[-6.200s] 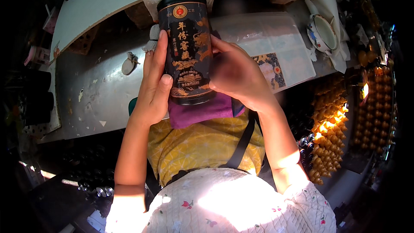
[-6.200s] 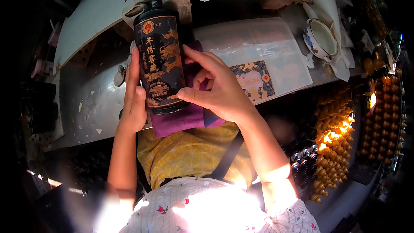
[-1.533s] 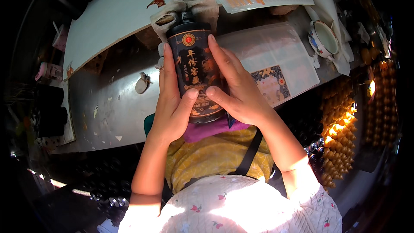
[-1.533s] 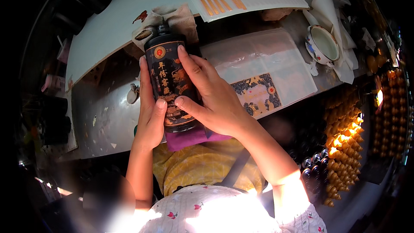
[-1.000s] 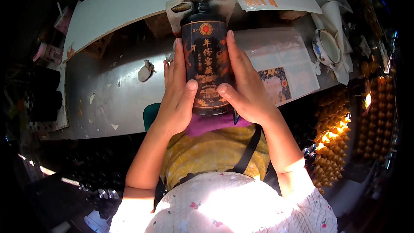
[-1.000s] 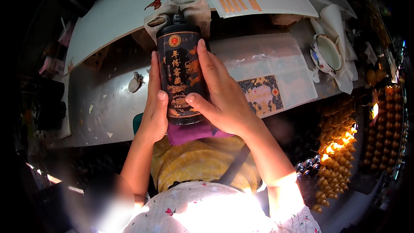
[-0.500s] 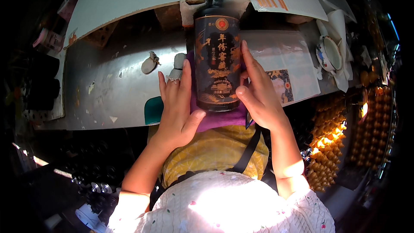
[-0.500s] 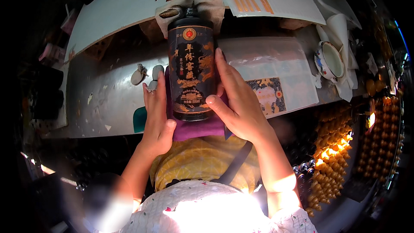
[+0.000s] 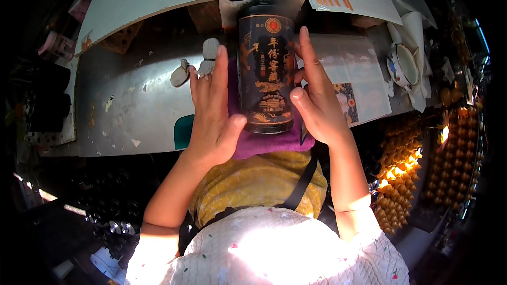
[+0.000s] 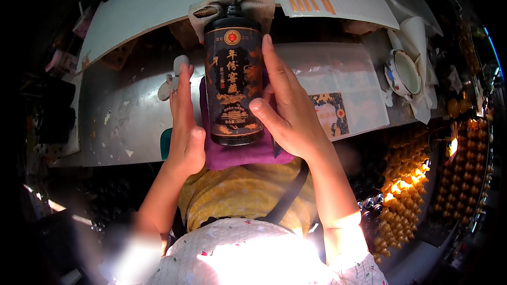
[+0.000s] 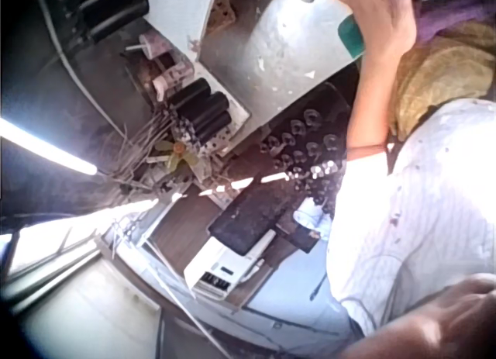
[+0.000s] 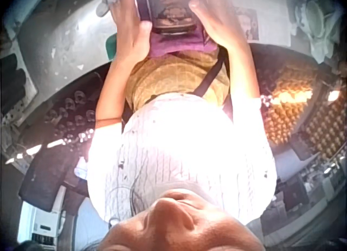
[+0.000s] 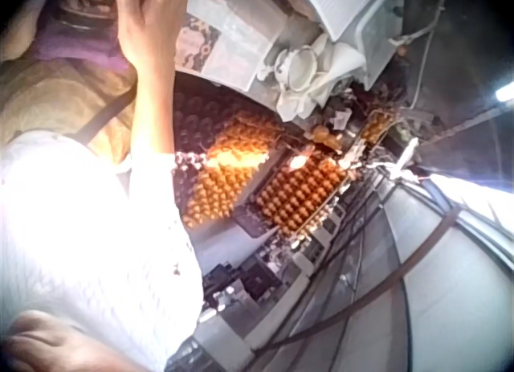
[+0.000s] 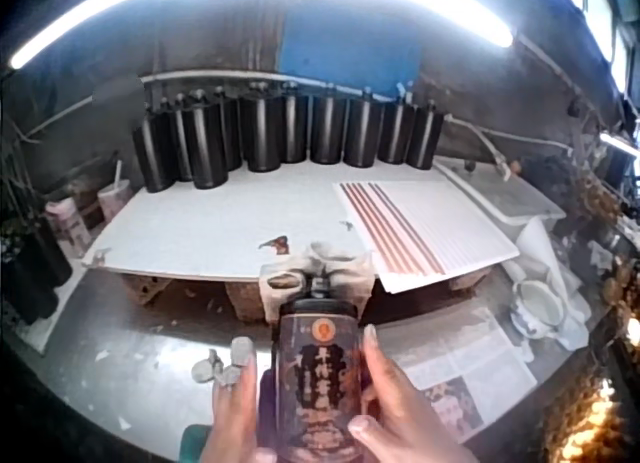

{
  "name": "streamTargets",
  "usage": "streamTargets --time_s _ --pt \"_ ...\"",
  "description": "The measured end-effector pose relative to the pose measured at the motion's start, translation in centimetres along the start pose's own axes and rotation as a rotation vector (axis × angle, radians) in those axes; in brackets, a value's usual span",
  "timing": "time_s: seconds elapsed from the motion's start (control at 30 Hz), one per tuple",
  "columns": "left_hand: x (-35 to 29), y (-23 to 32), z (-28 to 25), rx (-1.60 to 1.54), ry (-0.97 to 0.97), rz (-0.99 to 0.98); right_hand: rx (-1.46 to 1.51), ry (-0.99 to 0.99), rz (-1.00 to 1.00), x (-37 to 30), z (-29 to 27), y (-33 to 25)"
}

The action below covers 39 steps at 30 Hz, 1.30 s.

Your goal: The person applies a printed label to a cylindrical container, smoothing it with a blue tool. They then apply a thin orange strip around the container's rim, smoothing it with the same tool. The process is repeated for a second container.

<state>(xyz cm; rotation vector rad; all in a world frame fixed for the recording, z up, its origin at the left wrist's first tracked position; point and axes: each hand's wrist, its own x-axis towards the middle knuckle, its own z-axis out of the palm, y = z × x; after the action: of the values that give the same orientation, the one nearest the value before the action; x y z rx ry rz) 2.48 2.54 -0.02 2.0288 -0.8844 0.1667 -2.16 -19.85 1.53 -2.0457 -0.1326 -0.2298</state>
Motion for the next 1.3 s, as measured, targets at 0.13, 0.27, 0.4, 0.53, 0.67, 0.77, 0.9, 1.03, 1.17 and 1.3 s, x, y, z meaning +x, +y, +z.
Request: streamTargets --time_s 0.13,0.27,0.4,0.53,0.67,0.77,0.9,1.03,1.17,1.3 --pt "2.0 -0.5 0.6 -0.11 -0.087 -0.047 -0.129 -0.005 -0.066 0.5 0.1 0.0" --pt "1.4 -0.7 1.1 -0.075 -0.092 -0.036 -0.166 0.005 -0.099 0.2 0.3 0.3" --pt "0.8 -2.3 1.8 -0.076 -0.087 -0.029 -0.188 0.022 -0.147 -0.1 0.3 0.9" --pt "-0.1 -1.5 1.1 -0.047 -0.065 0.011 0.065 0.057 0.014 -1.4 -0.5 0.7" --pt "-0.8 -0.6 0.0 0.023 -0.19 -0.042 -0.014 0.067 -0.012 -2.7 -0.5 1.3" --pt "-1.1 -1.4 0.4 0.021 -0.229 -0.079 0.088 0.041 0.028 -3.3 -0.4 0.9" --pt "-1.2 -1.9 0.0 0.237 -0.262 -0.021 0.199 0.061 0.071 -3.7 -0.4 0.5" --pt "-1.5 -2.3 0.0 0.247 -0.257 -0.04 0.252 0.063 0.08 -3.9 -0.5 0.4" --pt "-1.1 -1.7 0.1 0.26 -0.203 0.021 0.098 0.061 0.053 -3.7 -0.4 0.4" --pt "-1.1 -0.3 0.1 0.177 -0.186 -0.019 0.003 0.026 0.018 -3.1 -0.3 0.6"
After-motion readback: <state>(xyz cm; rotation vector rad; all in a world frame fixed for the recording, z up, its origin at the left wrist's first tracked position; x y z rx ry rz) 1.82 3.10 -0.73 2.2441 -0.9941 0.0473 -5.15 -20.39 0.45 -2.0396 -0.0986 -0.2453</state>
